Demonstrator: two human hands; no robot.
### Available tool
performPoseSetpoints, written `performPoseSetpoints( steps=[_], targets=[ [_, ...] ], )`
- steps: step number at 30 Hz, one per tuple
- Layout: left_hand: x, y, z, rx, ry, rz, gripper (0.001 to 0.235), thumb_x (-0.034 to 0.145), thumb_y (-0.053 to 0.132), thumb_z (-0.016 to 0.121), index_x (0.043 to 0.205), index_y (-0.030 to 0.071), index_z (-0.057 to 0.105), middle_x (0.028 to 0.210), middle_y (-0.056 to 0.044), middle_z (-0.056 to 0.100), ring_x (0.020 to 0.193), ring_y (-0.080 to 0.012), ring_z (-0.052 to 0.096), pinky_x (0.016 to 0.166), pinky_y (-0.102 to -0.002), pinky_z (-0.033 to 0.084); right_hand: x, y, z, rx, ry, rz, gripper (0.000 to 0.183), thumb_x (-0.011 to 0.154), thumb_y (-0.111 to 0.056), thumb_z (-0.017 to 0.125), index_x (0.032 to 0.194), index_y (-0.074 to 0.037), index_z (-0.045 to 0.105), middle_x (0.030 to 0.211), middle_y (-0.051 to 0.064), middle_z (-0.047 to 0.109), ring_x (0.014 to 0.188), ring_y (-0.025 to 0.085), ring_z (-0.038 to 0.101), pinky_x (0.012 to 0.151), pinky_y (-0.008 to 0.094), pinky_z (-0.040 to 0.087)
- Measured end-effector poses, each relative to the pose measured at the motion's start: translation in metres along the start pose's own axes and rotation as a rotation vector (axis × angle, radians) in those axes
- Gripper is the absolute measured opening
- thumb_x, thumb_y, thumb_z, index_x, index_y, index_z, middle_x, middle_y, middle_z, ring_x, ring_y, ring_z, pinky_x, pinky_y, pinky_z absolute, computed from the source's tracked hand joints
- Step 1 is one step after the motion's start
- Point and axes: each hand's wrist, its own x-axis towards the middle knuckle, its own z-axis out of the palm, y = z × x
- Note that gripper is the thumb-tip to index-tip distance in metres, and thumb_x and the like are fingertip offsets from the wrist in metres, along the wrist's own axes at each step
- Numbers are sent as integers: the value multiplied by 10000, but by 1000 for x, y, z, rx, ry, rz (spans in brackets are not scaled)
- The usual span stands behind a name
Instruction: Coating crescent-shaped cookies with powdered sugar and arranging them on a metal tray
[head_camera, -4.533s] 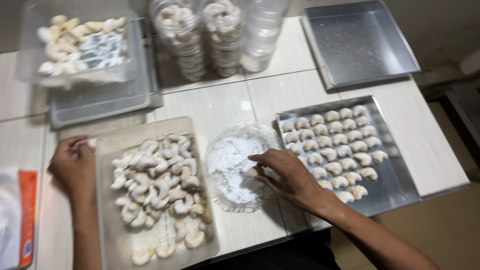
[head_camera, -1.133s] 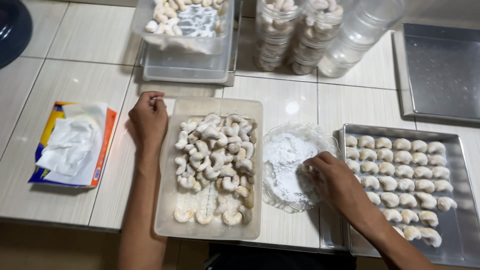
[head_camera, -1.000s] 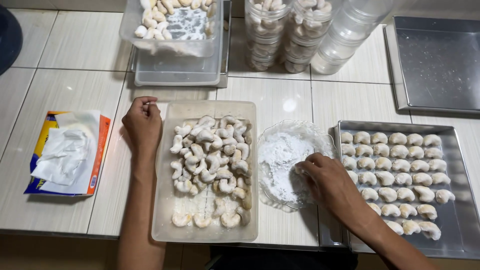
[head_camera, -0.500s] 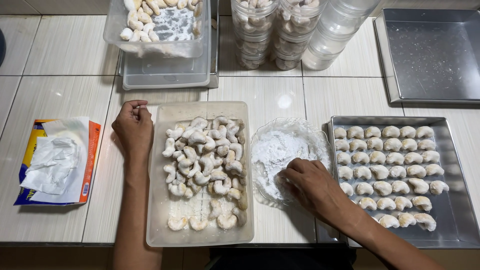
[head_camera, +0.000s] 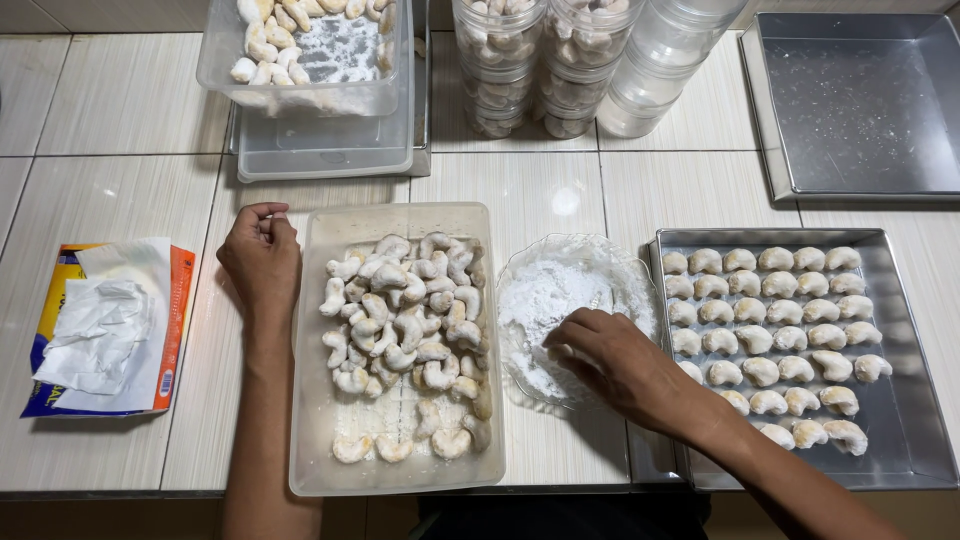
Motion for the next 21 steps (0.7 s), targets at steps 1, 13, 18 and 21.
performPoseSetpoints(
  steps=[1,13,18,21],
  targets=[
    [0,0,0,0,0,0,150,965,63,601,1013,82,742,685,-81,654,581,-176,619,604,-350,506,-1,-2,-2,0,1,0,174,952,-187,637,1108,-174,712,1013,79,719,960,302,710,798,433,524],
    [0,-1,0,28,-11,-14,152,967,78,601,1017,99,744,693,-72,661,587,-183,628,617,-357,507,-23,3,-8,91,63,70,179,846,-207,779,1023,-216,759,1023,-11,823,1042,224,743,929,427,451],
    [-1,2,-2,35,-13,6,149,982,83,599,1028,81,741,704,-87,666,607,-198,638,625,-374,507,-22,6,1,-11,118,57,239,828,-167,770,1058,-225,747,966,-9,798,980,226,730,885,407,458],
    [-1,3,0,9,-3,-20,159,972,64,594,1027,76,743,696,-80,656,595,-170,620,616,-348,501,-20,8,5,-51,121,45,244,835,-195,769,1075,-227,749,980,-11,769,972,212,702,863,397,449]
  ],
)
